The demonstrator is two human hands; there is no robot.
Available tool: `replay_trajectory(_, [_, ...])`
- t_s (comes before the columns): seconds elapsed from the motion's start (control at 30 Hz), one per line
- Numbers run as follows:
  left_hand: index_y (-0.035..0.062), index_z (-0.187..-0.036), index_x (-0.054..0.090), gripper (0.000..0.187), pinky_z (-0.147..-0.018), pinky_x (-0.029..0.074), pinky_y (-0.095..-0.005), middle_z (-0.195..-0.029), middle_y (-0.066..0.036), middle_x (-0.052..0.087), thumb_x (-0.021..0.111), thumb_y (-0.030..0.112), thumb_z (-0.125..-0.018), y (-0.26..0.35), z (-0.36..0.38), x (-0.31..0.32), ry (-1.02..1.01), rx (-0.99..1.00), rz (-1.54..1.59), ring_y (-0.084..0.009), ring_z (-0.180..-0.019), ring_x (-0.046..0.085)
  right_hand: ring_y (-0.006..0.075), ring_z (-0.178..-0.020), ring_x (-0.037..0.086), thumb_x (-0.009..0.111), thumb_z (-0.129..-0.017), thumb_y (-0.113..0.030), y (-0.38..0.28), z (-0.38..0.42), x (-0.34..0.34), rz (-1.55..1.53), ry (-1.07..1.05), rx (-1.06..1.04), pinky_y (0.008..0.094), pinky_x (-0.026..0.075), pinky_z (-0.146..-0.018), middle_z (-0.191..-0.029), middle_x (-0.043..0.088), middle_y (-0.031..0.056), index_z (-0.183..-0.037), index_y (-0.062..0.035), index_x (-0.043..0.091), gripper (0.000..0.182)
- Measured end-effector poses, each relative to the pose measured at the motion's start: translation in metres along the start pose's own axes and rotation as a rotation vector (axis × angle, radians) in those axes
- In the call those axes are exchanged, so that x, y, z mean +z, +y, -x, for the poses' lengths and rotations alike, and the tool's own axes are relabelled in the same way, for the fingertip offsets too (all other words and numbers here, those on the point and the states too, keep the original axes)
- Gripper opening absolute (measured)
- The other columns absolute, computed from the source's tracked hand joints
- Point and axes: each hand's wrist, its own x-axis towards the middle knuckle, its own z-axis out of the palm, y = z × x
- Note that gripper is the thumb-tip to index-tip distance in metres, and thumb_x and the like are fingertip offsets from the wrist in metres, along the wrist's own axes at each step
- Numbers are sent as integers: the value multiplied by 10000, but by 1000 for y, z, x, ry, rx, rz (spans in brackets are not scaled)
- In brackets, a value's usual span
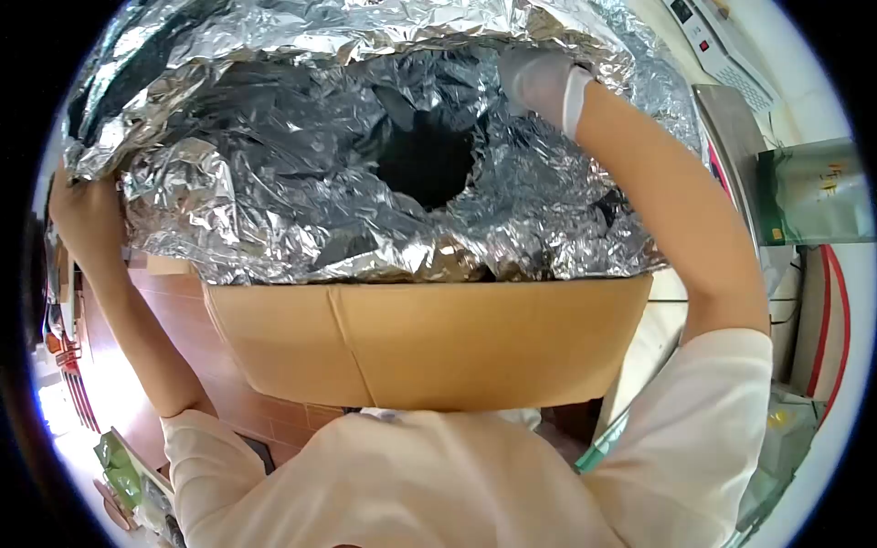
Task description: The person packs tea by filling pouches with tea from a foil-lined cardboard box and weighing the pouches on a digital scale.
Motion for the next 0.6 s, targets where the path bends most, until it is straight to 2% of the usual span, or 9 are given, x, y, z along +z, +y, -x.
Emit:
replay_trajectory(0.07, [103, -1176, 633, 442, -532, 394, -298, -551, -75, 578, 579, 154, -741, -19, -4, 4, -51, 55, -71, -144, -491, 497, 269, -1074, 631, 644, -834, -45, -4, 26, -6, 32, -432, 53, 393, 552, -889, -1227, 594, 201, -1252, 27, 535, 437])
replay_trajectory(0.2, [46, -944, 663, 297, -562, 411, -347, -587, -103, 592, 573, 241, -738, -15, -4, 7, -54, -23, -106, -193, -526, 523, 261, -1002, 653, 527, -860, 75, -8, 13, 46, 627, -309, -128, 360, 543, -927, -1151, 609, 194, -1187, 55, 578, 331])
replay_trajectory(0.23, [30, -874, 664, 282, -563, 408, -348, -592, -103, 592, 572, 257, -734, -22, -4, 5, -71, -56, -149, -196, -536, 527, 260, -967, 657, 508, -858, 100, 5, 9, 41, 199, -270, 6, 368, 524, -957, -1088, 621, 197, -1173, 71, 569, 323])
replay_trajectory(0.27, [35, -832, 663, 290, -558, 407, -339, -592, -94, 594, 567, 298, -755, -39, -8, 1, -80, -169, -138, -185, -541, 533, 260, -936, 669, 470, -897, 51, 3, 27, 9, 46, -181, 72, 319, 558, -857, -1110, 626, 188, -1175, 73, 567, 295])
replay_trajectory(0.37, [46, -749, 659, 352, -542, 406, -334, -590, -78, 593, 555, 377, -808, -78, -17, -12, -71, -497, -65, -173, -550, 545, 231, -852, 652, 436, -937, -31, 20, 25, -21, -6, -35, 10, 329, 541, -853, -1000, 626, 209, -1103, 56, 578, 236])
replay_trajectory(0.43, [45, -749, 656, 355, -535, 413, -363, -584, -78, 586, 552, 375, -827, -47, -11, 0, -19, -521, 87, -194, -544, 547, 268, -852, 652, 450, -955, -154, -14, 60, -46, -43, -169, 49, 384, 521, -869, -942, 635, 179, -1110, 17, 603, 277])
replay_trajectory(0.47, [44, -749, 655, 357, -531, 417, -377, -580, -78, 582, 550, 374, -837, -28, -8, 11, -31, -461, 122, -204, -541, 549, 285, -950, 635, 481, -949, -237, -19, 51, -25, -53, -153, -116, 390, 492, -930, -1033, 635, 187, -1161, 10, 591, 343])
replay_trajectory(0.53, [6, -858, 649, 305, -560, 418, -364, -608, -108, 596, 563, 296, -816, -13, -6, 12, -153, -151, -232, -216, -545, 537, 333, -1146, 565, 559, -909, -422, -38, 58, 3, -252, -115, -440, 399, 415, -1045, -1283, 556, 212, -1297, 5, 511, 579])
replay_trajectory(0.6, [-3, -853, 648, 359, -594, 422, -389, -650, -154, 604, 556, 340, -798, -10, 1, 24, -111, -78, -146, -285, -584, 548, 380, -1190, 525, 641, -806, -556, -71, 62, 28, -320, -351, -572, 391, 397, -1054, -1455, 341, 240, -1457, -11, 251, 935])
